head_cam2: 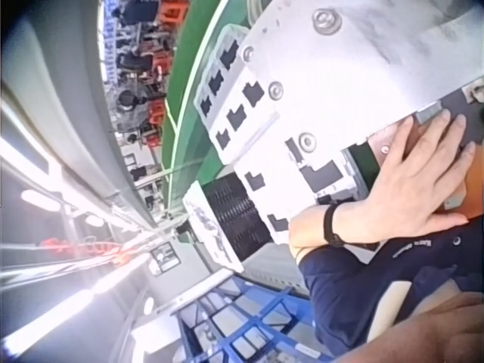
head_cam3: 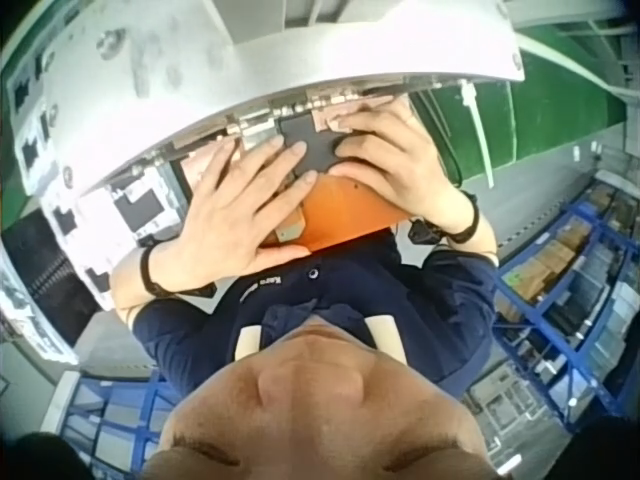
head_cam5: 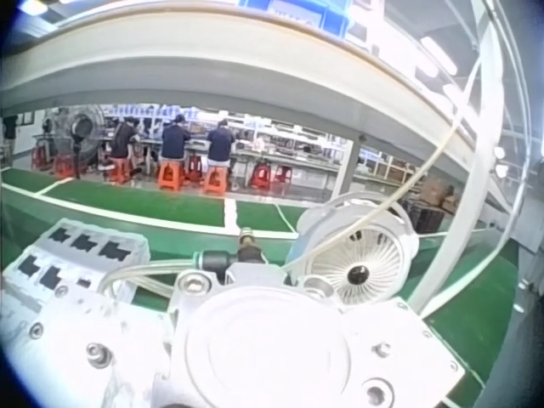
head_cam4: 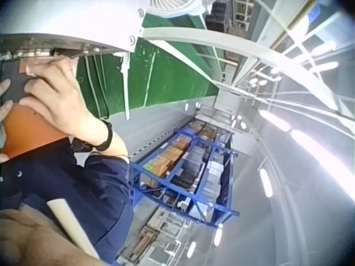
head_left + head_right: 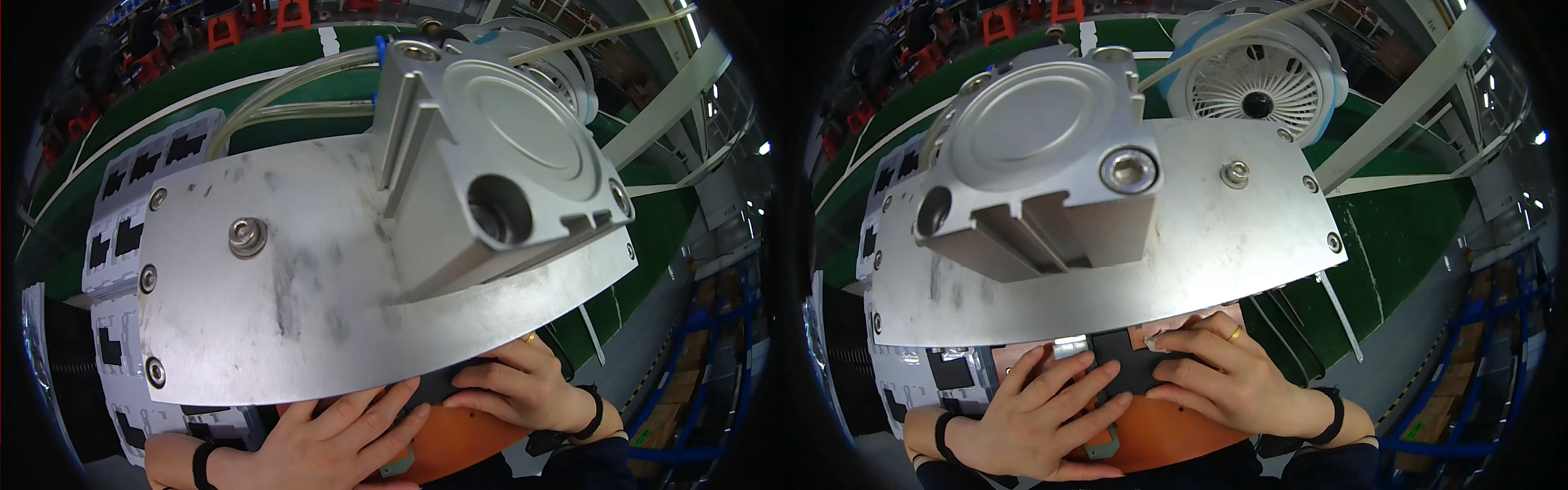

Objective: Placing small black electronic components into a pressing machine and measuring them with a digital caliper.

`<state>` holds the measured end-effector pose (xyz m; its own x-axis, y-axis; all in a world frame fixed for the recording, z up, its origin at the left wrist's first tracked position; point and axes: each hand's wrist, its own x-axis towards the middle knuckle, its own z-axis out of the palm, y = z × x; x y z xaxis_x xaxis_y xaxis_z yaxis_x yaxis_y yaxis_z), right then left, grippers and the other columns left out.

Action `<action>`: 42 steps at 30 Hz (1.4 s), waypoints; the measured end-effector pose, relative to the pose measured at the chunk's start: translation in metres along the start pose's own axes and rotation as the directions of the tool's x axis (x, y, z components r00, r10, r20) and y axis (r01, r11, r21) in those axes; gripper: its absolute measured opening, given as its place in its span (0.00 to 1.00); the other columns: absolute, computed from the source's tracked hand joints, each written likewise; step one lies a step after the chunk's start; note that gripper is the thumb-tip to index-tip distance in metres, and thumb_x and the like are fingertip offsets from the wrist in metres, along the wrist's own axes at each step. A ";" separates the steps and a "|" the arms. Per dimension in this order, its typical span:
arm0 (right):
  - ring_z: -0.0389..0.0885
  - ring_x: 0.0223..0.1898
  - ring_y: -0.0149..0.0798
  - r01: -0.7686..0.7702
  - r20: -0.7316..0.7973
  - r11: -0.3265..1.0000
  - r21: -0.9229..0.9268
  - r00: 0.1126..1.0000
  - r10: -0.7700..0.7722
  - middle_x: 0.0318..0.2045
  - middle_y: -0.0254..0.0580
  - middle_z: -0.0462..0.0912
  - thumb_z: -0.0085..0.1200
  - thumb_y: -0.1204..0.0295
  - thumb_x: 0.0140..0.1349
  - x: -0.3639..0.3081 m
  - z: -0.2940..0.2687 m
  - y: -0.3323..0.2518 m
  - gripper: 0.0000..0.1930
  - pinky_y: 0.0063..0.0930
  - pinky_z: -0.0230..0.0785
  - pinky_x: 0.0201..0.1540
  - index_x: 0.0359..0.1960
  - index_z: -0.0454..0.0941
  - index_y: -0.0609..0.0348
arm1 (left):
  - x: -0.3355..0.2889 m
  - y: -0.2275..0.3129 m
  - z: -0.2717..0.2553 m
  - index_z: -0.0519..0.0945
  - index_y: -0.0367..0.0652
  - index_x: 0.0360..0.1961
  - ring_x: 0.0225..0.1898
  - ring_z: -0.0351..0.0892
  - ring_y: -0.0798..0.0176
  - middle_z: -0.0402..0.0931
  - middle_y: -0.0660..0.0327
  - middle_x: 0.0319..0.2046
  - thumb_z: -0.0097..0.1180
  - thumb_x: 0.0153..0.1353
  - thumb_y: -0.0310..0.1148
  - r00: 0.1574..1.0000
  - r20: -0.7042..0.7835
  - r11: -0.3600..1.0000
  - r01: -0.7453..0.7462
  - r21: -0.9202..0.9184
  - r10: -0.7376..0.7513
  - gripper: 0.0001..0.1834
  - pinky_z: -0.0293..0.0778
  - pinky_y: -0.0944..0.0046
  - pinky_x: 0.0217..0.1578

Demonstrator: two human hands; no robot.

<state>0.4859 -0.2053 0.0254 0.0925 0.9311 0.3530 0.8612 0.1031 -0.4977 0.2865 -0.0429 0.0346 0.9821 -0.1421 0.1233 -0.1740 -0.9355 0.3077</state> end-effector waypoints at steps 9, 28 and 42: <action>0.76 0.44 0.40 -0.039 0.023 0.999 0.034 0.999 0.038 0.47 0.37 0.79 0.69 0.68 0.48 -0.001 -0.001 -0.003 0.11 0.33 0.65 0.48 0.27 0.79 0.55 | -0.002 0.001 -0.002 0.75 0.49 0.57 0.64 0.61 0.51 0.65 0.55 0.63 0.54 0.55 0.61 0.999 0.025 0.999 0.022 -0.050 -0.020 0.35 0.49 0.43 0.65; 0.75 0.42 0.43 -0.010 0.004 1.000 0.021 1.000 0.010 0.46 0.39 0.78 0.69 0.68 0.47 0.001 -0.002 -0.003 0.12 0.31 0.70 0.45 0.28 0.77 0.57 | -0.001 0.003 -0.001 0.72 0.45 0.60 0.65 0.61 0.49 0.63 0.52 0.65 0.54 0.56 0.56 0.999 -0.033 0.994 0.019 -0.111 -0.023 0.36 0.48 0.42 0.66; 0.74 0.40 0.43 -0.014 0.003 0.999 0.042 1.000 0.014 0.45 0.41 0.78 0.69 0.69 0.47 0.003 -0.002 -0.004 0.12 0.32 0.70 0.43 0.26 0.76 0.57 | -0.001 0.003 -0.001 0.75 0.48 0.57 0.64 0.62 0.51 0.66 0.54 0.62 0.54 0.56 0.61 1.000 -0.004 1.000 0.012 -0.002 -0.012 0.34 0.50 0.43 0.65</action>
<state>0.4839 -0.2041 0.0298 0.1030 0.9336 0.3433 0.8382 0.1043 -0.5352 0.2853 -0.0455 0.0364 0.9838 -0.1299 0.1235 -0.1626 -0.9364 0.3109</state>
